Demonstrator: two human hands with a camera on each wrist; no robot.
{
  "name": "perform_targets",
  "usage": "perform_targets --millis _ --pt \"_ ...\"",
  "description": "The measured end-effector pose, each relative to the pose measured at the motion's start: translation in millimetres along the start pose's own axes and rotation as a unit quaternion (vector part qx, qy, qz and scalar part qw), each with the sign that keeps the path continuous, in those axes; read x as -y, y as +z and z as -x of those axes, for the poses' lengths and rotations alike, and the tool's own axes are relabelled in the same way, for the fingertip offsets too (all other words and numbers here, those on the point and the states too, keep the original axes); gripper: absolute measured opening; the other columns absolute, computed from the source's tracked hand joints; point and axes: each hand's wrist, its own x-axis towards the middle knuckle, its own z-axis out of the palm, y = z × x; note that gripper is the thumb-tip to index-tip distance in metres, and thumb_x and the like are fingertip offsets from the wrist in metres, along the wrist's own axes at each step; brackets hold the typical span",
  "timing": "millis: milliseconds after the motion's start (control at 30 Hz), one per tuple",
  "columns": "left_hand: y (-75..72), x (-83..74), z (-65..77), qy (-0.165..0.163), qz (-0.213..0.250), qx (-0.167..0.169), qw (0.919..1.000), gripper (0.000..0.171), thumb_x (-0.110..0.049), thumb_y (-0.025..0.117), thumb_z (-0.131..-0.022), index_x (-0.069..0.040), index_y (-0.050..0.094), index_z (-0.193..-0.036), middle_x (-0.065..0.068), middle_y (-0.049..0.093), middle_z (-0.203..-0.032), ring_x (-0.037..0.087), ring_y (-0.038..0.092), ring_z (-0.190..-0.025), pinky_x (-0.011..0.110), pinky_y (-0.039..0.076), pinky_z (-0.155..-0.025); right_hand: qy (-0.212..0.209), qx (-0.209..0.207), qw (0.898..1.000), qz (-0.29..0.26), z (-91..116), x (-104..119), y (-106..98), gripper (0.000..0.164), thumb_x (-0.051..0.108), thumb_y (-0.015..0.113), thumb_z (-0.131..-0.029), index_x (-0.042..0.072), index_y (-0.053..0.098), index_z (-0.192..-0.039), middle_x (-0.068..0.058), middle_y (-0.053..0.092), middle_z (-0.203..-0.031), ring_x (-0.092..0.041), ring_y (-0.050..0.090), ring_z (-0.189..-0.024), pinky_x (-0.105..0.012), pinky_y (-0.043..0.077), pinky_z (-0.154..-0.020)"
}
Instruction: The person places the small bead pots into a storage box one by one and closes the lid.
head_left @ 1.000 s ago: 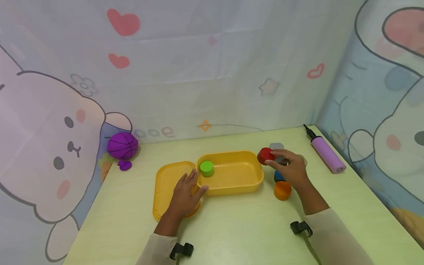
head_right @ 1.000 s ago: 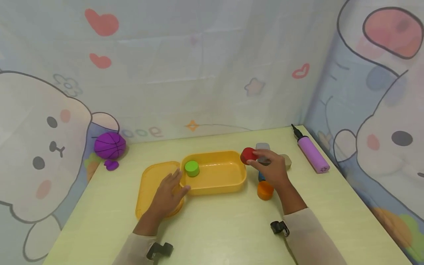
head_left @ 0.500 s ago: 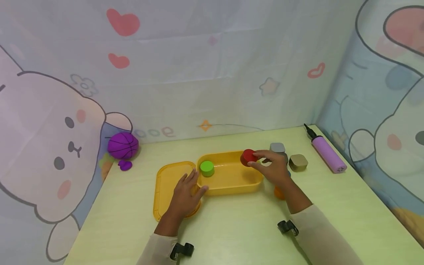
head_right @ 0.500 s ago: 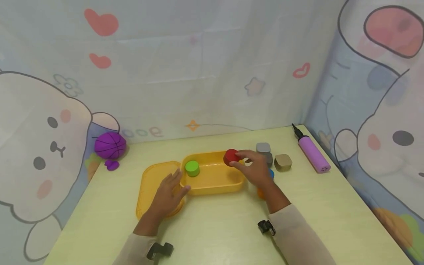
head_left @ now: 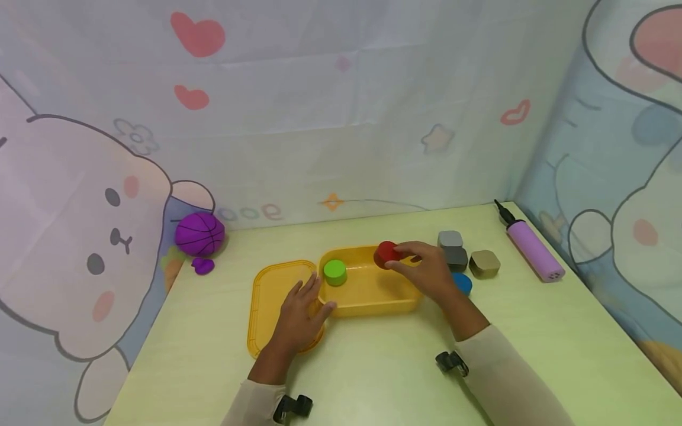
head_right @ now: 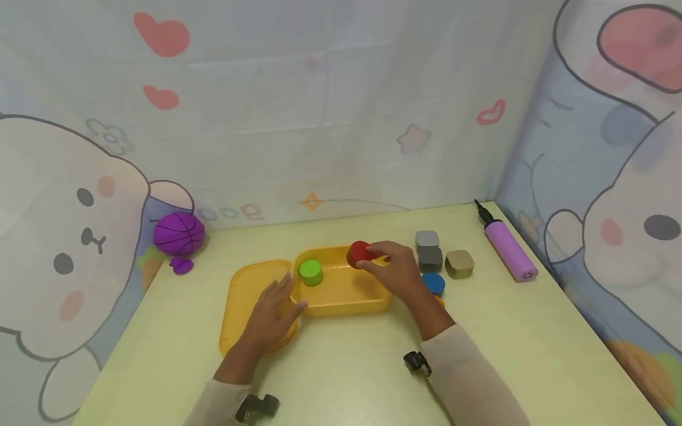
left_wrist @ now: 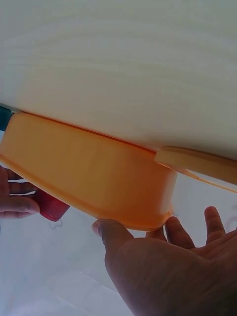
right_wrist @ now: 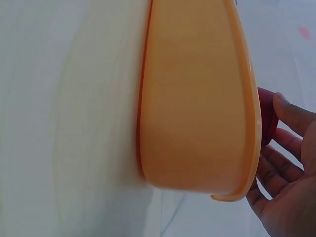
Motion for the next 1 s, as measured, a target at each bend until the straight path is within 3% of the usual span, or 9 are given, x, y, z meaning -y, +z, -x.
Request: perform_targets --millis 167,333,533,1000 --pt "0.8 1.6 -0.3 0.004 0.002 0.000 1.0000 0.077 -0.047 0.067 -0.108 -0.005 0.042 -0.167 0.011 0.036 -0.177 0.053 0.029 -0.164 0.075 0.026 -0.130 0.042 0.041 0.998 0.020 -5 4 4 0.038 0.020 0.092 -0.090 0.003 0.082 -0.123 -0.016 0.082 -0.122 -0.033 0.080 -0.103 -0.050 0.066 -0.091" --pt "0.9 2.0 -0.1 0.003 0.000 -0.003 1.0000 0.076 -0.047 0.067 -0.107 -0.005 0.043 -0.166 0.011 0.037 -0.177 0.053 0.030 -0.164 0.074 0.026 -0.131 0.052 0.078 0.996 0.012 -10 5 11 0.039 0.019 0.090 -0.092 0.000 0.080 -0.126 -0.019 0.080 -0.127 -0.032 0.081 -0.100 -0.047 0.068 -0.092" --pt "2.1 3.5 0.3 -0.002 0.008 -0.001 1.0000 0.077 -0.048 0.068 -0.107 -0.006 0.043 -0.167 0.010 0.036 -0.178 0.053 0.029 -0.165 0.076 0.026 -0.130 0.061 0.096 0.993 0.011 -18 6 17 0.038 0.019 0.090 -0.092 0.001 0.080 -0.124 -0.020 0.079 -0.128 -0.031 0.082 -0.093 -0.043 0.069 -0.087" --pt "2.3 0.8 2.0 -0.008 0.008 -0.002 0.9999 0.077 -0.048 0.067 -0.108 -0.004 0.043 -0.166 0.010 0.036 -0.178 0.052 0.029 -0.165 0.075 0.026 -0.130 0.075 0.123 0.989 0.025 -27 7 28 0.038 0.021 0.089 -0.094 0.002 0.080 -0.125 -0.019 0.079 -0.129 -0.031 0.081 -0.094 -0.040 0.069 -0.085"
